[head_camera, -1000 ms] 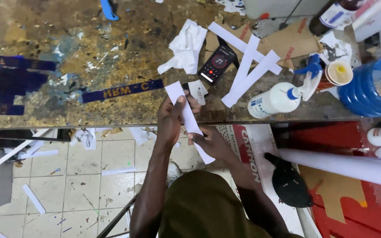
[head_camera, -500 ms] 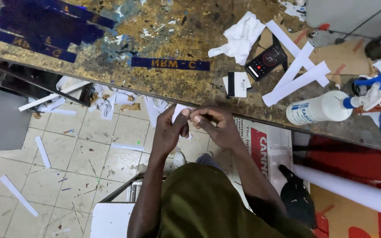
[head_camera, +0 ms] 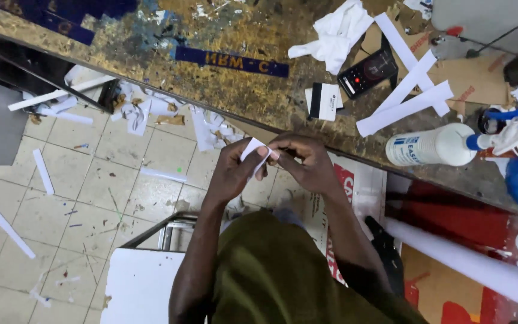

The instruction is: The person handles a white paper strip and a blue sticker on a cluttered workbench. They wipe the sticker with a white cloth, then pick up a spray bottle and apply liquid to the paper strip before placing it on the sticker.

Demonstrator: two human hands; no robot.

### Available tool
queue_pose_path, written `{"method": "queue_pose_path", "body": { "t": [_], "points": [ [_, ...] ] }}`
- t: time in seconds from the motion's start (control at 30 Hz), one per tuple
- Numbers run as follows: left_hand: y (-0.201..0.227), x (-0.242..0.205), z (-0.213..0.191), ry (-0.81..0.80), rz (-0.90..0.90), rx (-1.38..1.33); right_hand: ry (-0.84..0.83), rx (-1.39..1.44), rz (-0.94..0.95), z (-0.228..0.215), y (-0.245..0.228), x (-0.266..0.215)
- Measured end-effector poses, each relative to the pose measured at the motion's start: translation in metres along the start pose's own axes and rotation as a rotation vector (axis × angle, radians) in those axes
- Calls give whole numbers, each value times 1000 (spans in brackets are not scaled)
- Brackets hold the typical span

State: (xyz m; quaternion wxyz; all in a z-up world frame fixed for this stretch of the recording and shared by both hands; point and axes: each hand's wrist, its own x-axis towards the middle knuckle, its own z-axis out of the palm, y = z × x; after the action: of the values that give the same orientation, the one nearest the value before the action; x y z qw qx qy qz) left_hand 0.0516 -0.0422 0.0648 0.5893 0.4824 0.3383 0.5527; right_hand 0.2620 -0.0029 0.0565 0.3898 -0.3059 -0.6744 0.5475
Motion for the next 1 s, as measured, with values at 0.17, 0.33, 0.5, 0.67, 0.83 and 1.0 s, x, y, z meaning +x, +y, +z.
{"method": "queue_pose_path", "body": {
  "t": [0.17,0.33,0.5,0.67,0.83,1.0],
  "points": [
    [-22,13,19,-10,33,8,-49,6,-3,-34,-5,-8],
    [-41,16,28,-27,42,-26,-98,13,-28,-53,-13,-7],
    [-41,11,28,-9,76,-5,-161,27,-55,-57,-11,-3],
    [-44,10,18,-19,94,24,-193,24,-79,-57,-12,4],
    [-37,10,15,-4,103,35,-203,36,-86,-48,-16,9],
    [-32,8,4,7,104,18,-201,24,-72,-39,-18,13]
  ]
}}
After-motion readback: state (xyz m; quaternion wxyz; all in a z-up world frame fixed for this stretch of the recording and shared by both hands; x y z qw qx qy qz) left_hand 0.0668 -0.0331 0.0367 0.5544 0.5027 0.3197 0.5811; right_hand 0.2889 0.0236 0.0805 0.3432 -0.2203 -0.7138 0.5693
